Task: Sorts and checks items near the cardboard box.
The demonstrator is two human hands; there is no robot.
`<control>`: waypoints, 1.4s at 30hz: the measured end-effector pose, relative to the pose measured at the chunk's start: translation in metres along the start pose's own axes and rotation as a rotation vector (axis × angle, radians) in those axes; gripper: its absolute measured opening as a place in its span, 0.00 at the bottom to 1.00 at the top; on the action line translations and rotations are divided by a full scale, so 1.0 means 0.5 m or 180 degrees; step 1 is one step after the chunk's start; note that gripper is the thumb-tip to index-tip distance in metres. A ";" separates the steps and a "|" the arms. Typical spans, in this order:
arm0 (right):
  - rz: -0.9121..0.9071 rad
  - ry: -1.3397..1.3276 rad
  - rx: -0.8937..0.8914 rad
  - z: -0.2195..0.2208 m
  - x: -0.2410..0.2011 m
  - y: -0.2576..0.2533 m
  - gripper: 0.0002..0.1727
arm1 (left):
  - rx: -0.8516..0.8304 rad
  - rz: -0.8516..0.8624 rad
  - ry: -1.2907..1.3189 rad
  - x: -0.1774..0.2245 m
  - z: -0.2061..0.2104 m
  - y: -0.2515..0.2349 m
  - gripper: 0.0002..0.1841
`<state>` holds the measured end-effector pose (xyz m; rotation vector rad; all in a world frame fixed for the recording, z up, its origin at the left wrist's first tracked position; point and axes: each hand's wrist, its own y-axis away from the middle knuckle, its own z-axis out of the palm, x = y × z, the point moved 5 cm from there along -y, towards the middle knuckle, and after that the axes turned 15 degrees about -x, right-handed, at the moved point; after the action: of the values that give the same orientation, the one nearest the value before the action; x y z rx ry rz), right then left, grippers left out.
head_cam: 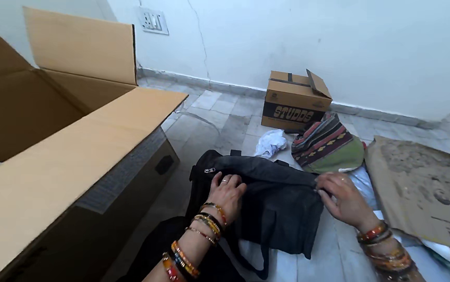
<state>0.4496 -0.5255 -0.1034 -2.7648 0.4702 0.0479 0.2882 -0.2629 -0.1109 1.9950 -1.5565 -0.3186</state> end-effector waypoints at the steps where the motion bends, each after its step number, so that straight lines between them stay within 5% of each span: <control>1: 0.0073 0.0128 -0.0007 -0.001 -0.018 -0.016 0.19 | 0.0075 0.0117 0.0023 0.000 0.012 0.013 0.18; 4: 0.0053 -0.0050 -0.0444 0.006 -0.102 -0.089 0.14 | 0.0676 0.0424 0.0045 0.005 0.052 0.062 0.16; 9: 0.0044 -0.0711 -0.2993 0.097 -0.245 -0.195 0.19 | 0.1766 0.0778 -0.0302 0.009 0.106 0.137 0.09; 11: 0.0266 -0.0420 -0.3256 0.127 -0.246 -0.208 0.22 | 0.1872 0.0908 -0.0405 0.007 0.117 0.161 0.07; 19: 0.0848 0.0219 -0.1808 0.095 -0.178 -0.182 0.35 | 0.1628 0.1302 -0.0355 -0.003 0.150 0.220 0.06; 23: 0.0963 0.0192 -0.1663 0.070 -0.169 -0.187 0.44 | 0.1629 0.1387 -0.0329 -0.008 0.158 0.227 0.05; 32: -0.0045 0.0152 -0.0051 -0.040 -0.196 -0.243 0.35 | 0.1632 0.1239 -0.0339 -0.019 0.164 0.218 0.06; 42: 0.0127 0.0158 -0.1073 0.014 -0.180 -0.194 0.43 | 0.1759 0.1135 -0.0348 0.007 0.203 0.173 0.08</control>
<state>0.3967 -0.4085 -0.0708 -3.0920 0.5772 0.0743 0.1673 -0.3093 -0.1419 2.0487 -2.2091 0.1700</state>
